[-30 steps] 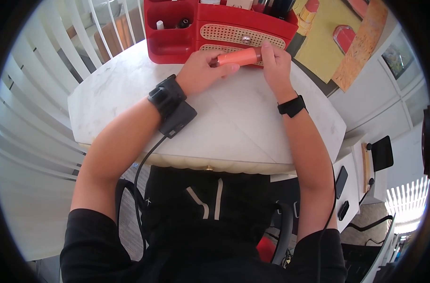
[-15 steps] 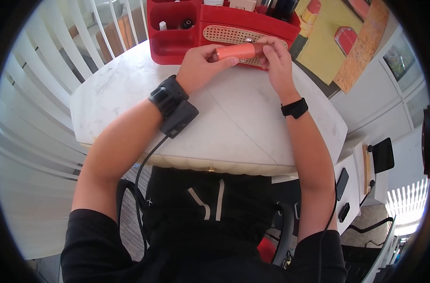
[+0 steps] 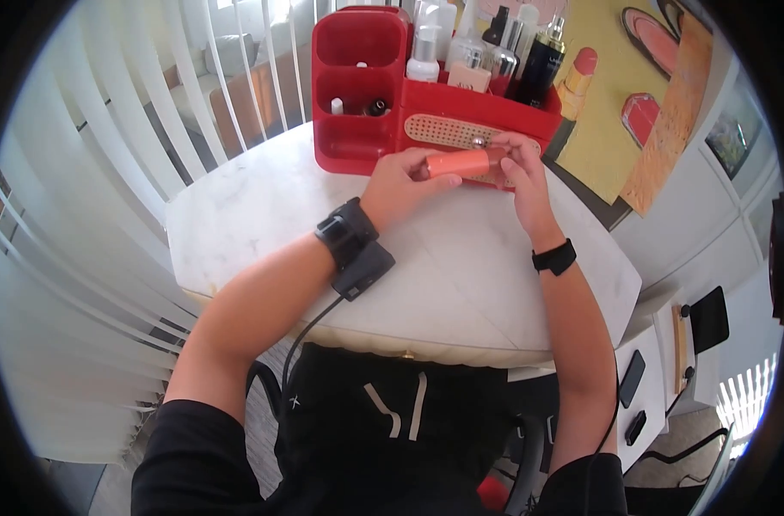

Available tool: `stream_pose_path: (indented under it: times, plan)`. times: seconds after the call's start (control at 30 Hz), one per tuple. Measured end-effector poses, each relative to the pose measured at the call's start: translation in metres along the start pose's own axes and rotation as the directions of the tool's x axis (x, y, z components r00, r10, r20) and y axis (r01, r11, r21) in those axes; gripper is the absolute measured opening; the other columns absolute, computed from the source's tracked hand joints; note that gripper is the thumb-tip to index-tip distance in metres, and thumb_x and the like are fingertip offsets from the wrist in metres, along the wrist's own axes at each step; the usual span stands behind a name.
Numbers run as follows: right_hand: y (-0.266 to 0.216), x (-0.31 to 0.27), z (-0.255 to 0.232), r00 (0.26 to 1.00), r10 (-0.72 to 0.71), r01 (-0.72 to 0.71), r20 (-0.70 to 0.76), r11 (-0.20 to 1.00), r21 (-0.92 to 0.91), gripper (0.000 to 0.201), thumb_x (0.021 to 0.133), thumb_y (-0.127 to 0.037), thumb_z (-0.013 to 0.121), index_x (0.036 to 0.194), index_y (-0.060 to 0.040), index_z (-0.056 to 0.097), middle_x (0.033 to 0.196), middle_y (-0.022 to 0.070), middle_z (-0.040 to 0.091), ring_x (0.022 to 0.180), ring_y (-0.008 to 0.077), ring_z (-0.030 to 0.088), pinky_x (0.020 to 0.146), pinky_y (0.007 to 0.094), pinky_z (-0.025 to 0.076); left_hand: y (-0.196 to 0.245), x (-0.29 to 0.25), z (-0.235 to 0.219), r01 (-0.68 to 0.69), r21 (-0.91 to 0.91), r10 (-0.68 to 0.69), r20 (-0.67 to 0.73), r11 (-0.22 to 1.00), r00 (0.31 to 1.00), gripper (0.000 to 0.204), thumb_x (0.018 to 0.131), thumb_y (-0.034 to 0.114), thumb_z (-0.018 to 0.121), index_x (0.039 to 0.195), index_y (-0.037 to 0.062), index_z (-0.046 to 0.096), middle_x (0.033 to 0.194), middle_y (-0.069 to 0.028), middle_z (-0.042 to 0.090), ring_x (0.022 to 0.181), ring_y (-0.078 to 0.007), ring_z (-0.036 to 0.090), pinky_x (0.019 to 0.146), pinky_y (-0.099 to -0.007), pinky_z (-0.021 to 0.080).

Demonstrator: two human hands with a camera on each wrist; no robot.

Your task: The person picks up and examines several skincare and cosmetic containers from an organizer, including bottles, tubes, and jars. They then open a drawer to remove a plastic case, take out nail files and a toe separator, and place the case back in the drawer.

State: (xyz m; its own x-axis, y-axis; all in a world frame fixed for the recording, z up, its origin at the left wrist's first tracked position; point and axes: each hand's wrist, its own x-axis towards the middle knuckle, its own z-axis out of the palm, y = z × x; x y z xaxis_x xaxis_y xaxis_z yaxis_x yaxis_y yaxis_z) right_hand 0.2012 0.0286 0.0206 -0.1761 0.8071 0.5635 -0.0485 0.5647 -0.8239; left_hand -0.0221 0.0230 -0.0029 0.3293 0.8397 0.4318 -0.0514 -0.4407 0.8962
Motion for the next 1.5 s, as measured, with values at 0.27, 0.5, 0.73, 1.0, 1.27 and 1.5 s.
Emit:
stream_pose_path:
  times: [0.27, 0.5, 0.73, 1.0, 1.27, 1.5]
  plan:
    - [0.015, -0.006, -0.010, 0.996, -0.048, 0.049, 0.078, 0.999, -0.016, 0.021, 0.104, -0.020, 0.052, 0.117, -0.0052, 0.058, 0.090, -0.0024, 0.059, 0.072, 0.0045, 0.048, 0.062, 0.0186, 0.038, -0.022, 0.007, -0.002, -0.084, 0.095, 0.085, -0.004, 0.992, 0.996, 0.042, 0.086, 0.023, 0.079, 0.120, -0.0002, 0.067, 0.095, -0.0023, 0.070, 0.083, -0.0064, 0.061, 0.075, -0.0231, 0.051]
    - [0.004, -0.006, -0.011, 0.993, 0.115, -0.113, 0.021, 0.990, -0.083, 0.021, 0.103, -0.017, 0.052, 0.118, -0.0048, 0.058, 0.091, -0.0019, 0.060, 0.074, 0.0044, 0.051, 0.064, 0.0200, 0.040, -0.012, 0.004, 0.003, -0.061, 0.109, 0.063, -0.020, 0.992, 0.998, 0.042, 0.087, 0.027, 0.079, 0.117, 0.0005, 0.069, 0.086, 0.0010, 0.066, 0.074, -0.0053, 0.056, 0.069, -0.0216, 0.047]
    - [0.006, -0.006, -0.004, 0.999, -0.007, 0.007, -0.031, 1.000, -0.010, 0.020, 0.104, -0.021, 0.053, 0.112, -0.0043, 0.060, 0.089, -0.0021, 0.060, 0.073, 0.0044, 0.050, 0.064, 0.0200, 0.040, -0.014, 0.008, -0.001, -0.029, 0.116, 0.032, -0.021, 0.993, 0.999, 0.041, 0.088, 0.029, 0.077, 0.117, 0.0006, 0.069, 0.083, 0.0018, 0.064, 0.072, -0.0055, 0.054, 0.067, -0.0216, 0.046]
    - [0.010, -0.006, -0.008, 0.999, -0.038, 0.038, -0.004, 0.999, -0.026, 0.018, 0.102, -0.016, 0.054, 0.115, -0.0044, 0.059, 0.085, -0.0027, 0.056, 0.071, 0.0050, 0.049, 0.063, 0.0204, 0.040, -0.011, 0.004, 0.001, -0.018, 0.080, 0.020, -0.029, 0.997, 0.999, 0.041, 0.088, 0.029, 0.078, 0.117, 0.0004, 0.068, 0.080, 0.0023, 0.063, 0.073, -0.0056, 0.055, 0.067, -0.0214, 0.045]
    - [0.014, -0.004, -0.008, 1.000, -0.027, 0.027, 0.007, 1.000, 0.000, 0.018, 0.101, -0.015, 0.056, 0.116, -0.0052, 0.059, 0.090, -0.0021, 0.060, 0.075, 0.0054, 0.052, 0.065, 0.0204, 0.041, -0.016, 0.007, -0.002, -0.007, 0.101, 0.009, -0.024, 0.995, 1.000, 0.039, 0.089, 0.031, 0.077, 0.112, 0.0006, 0.070, 0.077, 0.0023, 0.062, 0.070, -0.0055, 0.054, 0.064, -0.0214, 0.043]
    - [0.012, -0.002, -0.014, 0.992, 0.111, -0.110, 0.064, 0.994, -0.015, 0.018, 0.100, -0.011, 0.056, 0.117, -0.0038, 0.058, 0.099, -0.0013, 0.060, 0.084, 0.0057, 0.053, 0.073, 0.0211, 0.043, -0.011, 0.006, -0.001, 0.019, 0.101, -0.015, -0.039, 0.995, 0.999, 0.037, 0.090, 0.032, 0.074, 0.110, 0.0002, 0.070, 0.076, 0.0019, 0.063, 0.071, -0.0055, 0.055, 0.064, -0.0224, 0.043]
